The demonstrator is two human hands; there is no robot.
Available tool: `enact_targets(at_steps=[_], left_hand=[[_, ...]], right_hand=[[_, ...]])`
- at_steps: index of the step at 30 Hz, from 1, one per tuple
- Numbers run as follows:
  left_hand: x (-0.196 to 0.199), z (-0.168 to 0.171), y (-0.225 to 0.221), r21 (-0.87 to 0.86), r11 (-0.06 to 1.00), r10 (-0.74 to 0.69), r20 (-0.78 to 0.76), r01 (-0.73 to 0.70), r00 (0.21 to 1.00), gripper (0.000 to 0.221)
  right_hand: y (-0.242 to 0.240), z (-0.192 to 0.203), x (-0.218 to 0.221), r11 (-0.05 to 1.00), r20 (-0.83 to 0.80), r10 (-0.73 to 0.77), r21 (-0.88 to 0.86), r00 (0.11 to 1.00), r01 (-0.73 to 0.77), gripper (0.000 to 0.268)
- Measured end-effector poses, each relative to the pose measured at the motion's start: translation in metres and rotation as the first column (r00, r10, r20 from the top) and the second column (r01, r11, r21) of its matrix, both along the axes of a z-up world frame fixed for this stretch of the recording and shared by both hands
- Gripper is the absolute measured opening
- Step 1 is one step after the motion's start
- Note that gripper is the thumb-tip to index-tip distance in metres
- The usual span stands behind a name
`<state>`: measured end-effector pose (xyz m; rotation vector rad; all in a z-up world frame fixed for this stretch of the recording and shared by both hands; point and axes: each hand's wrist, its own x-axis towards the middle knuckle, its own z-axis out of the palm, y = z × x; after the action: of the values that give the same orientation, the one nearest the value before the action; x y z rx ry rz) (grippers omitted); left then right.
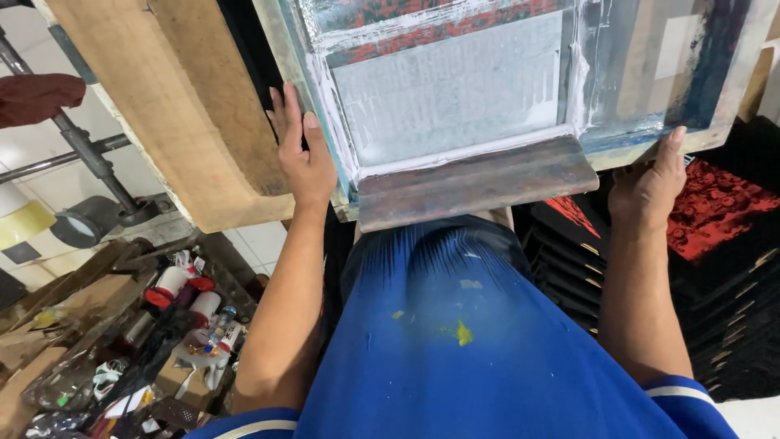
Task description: Screen printing a design onto t-shirts using a squeegee and white ink
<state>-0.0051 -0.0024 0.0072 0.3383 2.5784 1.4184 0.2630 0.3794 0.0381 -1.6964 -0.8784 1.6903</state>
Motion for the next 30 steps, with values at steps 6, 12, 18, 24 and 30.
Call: enact_targets(at_steps=[6,12,18,24,30], left_hand=[[0.000,-0.004,-0.001,0.004,1.000,-0.003,-0.008,0.003,1.000,0.046],[0.001,-0.003,0.000,0.028,0.999,0.015,0.026,-0.016,1.000,0.047],[0.001,-0.002,0.002,0.054,0.998,0.017,-0.004,-0.017,1.000,0.046],[0.003,-0.005,0.002,0.063,0.998,0.017,-0.029,-0.015,0.999,0.046],[0.001,-0.012,-0.001,0.026,1.000,0.014,-0.076,-0.012,0.997,0.042]], right_hand=[[-0.001,0.002,-0.002,0.999,-0.027,-0.037,-0.008,0.999,0.037,0.064],[-0.003,0.007,-0.005,1.000,0.064,-0.008,-0.025,0.998,0.009,0.064],[-0.008,0.014,-0.007,0.996,-0.002,0.090,-0.008,0.996,-0.090,0.076],[-0.006,0.012,-0.006,0.996,0.051,0.087,-0.037,0.995,-0.085,0.074],[0.004,0.013,0.005,0.992,0.248,0.128,-0.043,0.960,-0.121,0.051]])
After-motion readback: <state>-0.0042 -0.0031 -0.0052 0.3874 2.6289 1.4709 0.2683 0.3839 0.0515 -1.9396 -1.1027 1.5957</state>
